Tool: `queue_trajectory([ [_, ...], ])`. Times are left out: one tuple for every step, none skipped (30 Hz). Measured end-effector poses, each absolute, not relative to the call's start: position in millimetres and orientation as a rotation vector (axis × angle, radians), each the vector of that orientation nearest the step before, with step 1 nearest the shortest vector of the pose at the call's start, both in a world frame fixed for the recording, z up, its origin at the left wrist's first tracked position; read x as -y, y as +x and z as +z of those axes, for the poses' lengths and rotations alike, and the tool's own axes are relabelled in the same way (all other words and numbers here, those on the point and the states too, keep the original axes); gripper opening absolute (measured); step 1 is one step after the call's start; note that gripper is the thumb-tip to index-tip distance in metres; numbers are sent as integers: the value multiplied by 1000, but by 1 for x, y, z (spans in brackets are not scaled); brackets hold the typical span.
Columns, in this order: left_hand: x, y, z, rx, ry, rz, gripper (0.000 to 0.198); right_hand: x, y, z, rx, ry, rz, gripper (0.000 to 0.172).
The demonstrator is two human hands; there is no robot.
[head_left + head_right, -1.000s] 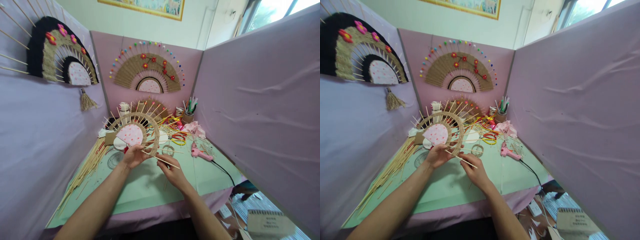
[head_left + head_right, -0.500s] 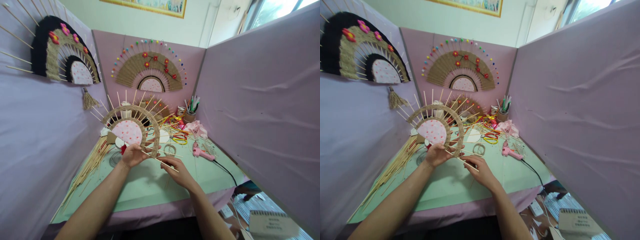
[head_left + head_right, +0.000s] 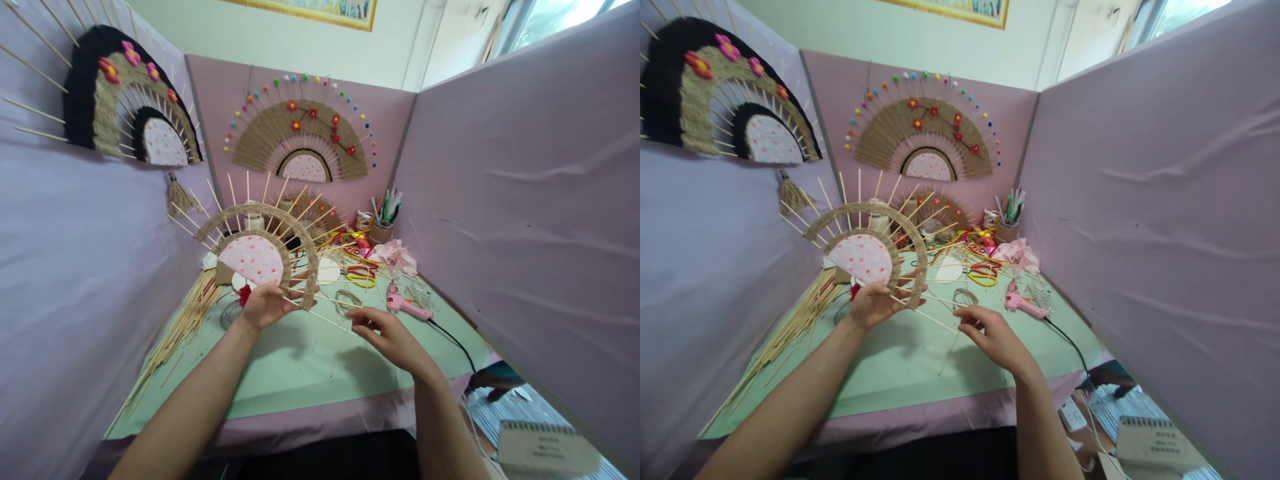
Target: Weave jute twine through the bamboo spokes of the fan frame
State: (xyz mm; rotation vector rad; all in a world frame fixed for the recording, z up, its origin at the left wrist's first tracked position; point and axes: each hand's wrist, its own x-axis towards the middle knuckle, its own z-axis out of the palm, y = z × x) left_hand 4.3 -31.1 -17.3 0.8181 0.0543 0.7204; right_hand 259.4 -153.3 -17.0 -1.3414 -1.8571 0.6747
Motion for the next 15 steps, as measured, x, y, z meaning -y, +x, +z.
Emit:
queue_trajectory([
  [31,4,-17,-63,821,724,52,155,260,-15,1857,-1347,656,22],
  [30,5,-17,-72,823,734,53,157,260,-13,1855,-1350,637,21],
  [30,5,-17,-83,827,747,53,159,259,-12,1851,-1349,617,20],
  [30,5,-17,-96,832,761,54,160,258,-11,1843,-1344,598,20],
  [30,6,-16,-110,839,773,53,161,256,-10,1832,-1337,578,20],
  [31,6,-15,-124,846,788,53,162,254,-10,1817,-1328,556,20],
  [31,7,-15,-136,852,801,52,163,252,-9,1803,-1322,536,20],
  [31,7,-14,-145,856,811,52,163,251,-9,1789,-1318,515,21],
  [32,8,-14,-151,856,821,52,164,249,-8,1775,-1318,490,21],
  [32,8,-13,-152,855,831,52,164,247,-8,1768,-1321,463,22],
  [32,9,-13,-152,853,839,51,165,245,-7,1766,-1327,431,22],
  [32,9,-14,-154,850,845,51,166,243,-6,1767,-1337,394,23],
  [31,9,-14,-159,847,850,50,167,241,-5,1772,-1347,348,23],
  [31,10,-15,-168,845,855,49,169,238,-5,1776,-1363,300,23],
  [30,10,-15,-181,844,858,48,170,234,-5,1779,-1380,254,23],
])
